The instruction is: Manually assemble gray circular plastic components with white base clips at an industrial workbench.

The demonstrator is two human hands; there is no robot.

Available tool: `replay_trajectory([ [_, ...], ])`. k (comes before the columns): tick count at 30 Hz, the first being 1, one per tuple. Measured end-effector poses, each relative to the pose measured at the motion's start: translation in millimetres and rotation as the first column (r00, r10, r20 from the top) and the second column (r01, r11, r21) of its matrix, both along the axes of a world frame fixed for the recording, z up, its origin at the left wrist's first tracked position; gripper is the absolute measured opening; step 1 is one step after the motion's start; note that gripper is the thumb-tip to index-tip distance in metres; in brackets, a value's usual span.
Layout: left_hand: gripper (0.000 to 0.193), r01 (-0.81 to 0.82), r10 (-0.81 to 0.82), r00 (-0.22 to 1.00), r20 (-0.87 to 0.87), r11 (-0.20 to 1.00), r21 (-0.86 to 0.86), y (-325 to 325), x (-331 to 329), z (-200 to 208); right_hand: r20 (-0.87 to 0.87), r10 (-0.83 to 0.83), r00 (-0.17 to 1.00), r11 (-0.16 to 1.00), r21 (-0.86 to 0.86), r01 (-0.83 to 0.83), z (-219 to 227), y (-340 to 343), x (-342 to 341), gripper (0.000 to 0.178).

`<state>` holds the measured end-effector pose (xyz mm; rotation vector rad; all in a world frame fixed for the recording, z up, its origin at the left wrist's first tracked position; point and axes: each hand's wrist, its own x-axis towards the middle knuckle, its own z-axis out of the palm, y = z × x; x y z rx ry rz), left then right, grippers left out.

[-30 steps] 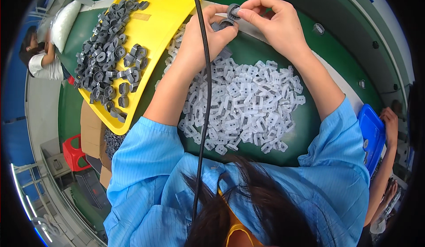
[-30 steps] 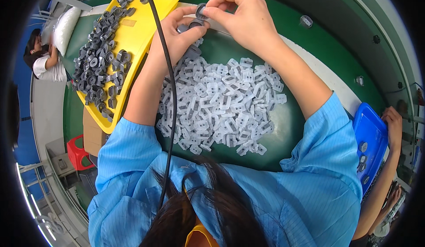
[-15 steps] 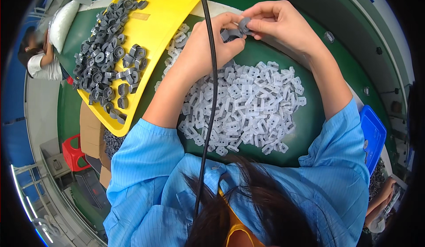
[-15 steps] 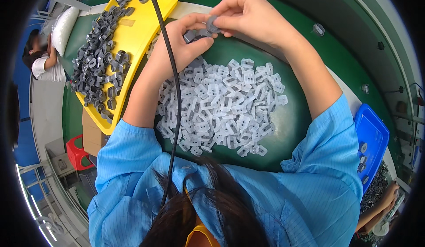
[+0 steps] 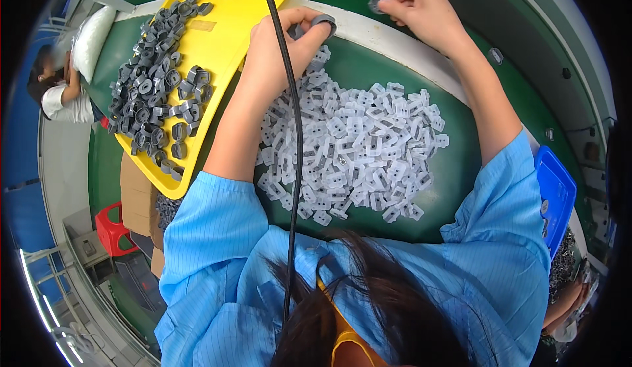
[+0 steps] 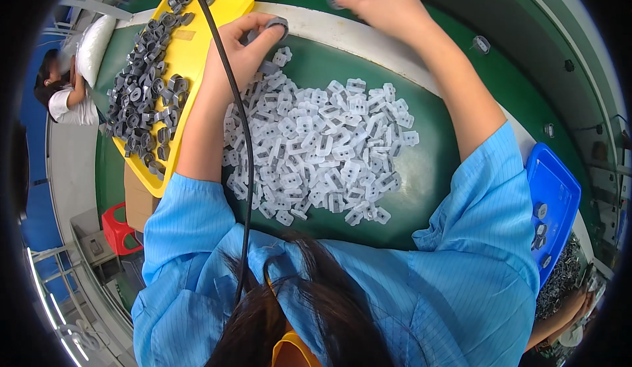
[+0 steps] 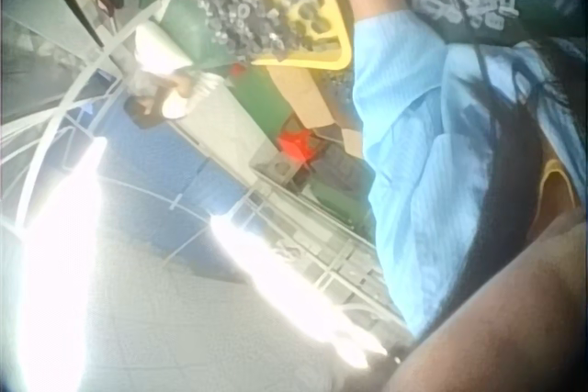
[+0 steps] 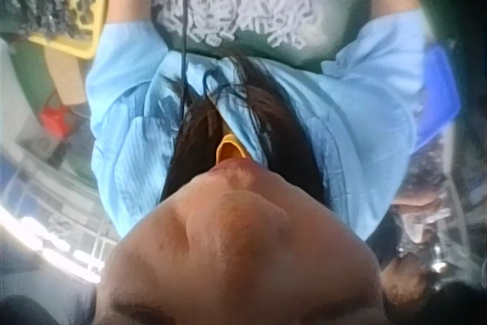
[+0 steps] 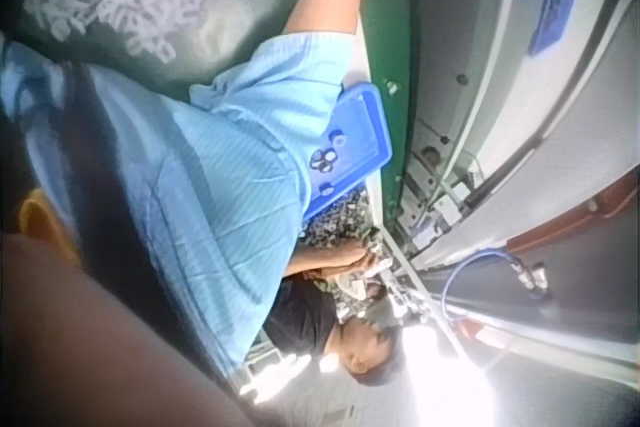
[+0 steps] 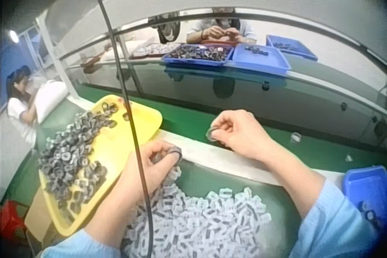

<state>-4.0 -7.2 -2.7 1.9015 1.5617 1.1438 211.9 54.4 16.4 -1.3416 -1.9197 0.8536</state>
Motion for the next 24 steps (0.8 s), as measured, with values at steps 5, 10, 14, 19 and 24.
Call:
replay_trajectory([
  [5,0.030,0.186,-0.025,0.855,0.518,0.947,-0.261,-2,-1,12,0.025,-0.155,0.988,0.984,0.093,0.152,-14,18,12,0.016],
  [10,0.036,0.239,0.142,0.577,0.805,0.913,-0.332,3,-18,21,-0.218,0.028,0.976,0.999,0.031,-0.022,-43,41,33,0.020],
  [14,0.035,0.301,0.089,0.546,0.833,0.907,-0.294,3,-21,18,0.354,-0.066,0.933,0.968,0.248,-0.025,-44,28,22,0.024],
  [19,0.034,0.271,0.058,0.590,0.806,0.926,-0.265,1,-17,17,0.338,-0.071,0.938,0.760,0.628,-0.169,-22,7,2,0.022],
  [24,0.029,0.233,0.078,0.589,0.805,0.937,-0.261,4,-14,7,0.303,0.465,0.832,0.762,0.342,-0.550,-14,-32,-46,0.021],
])
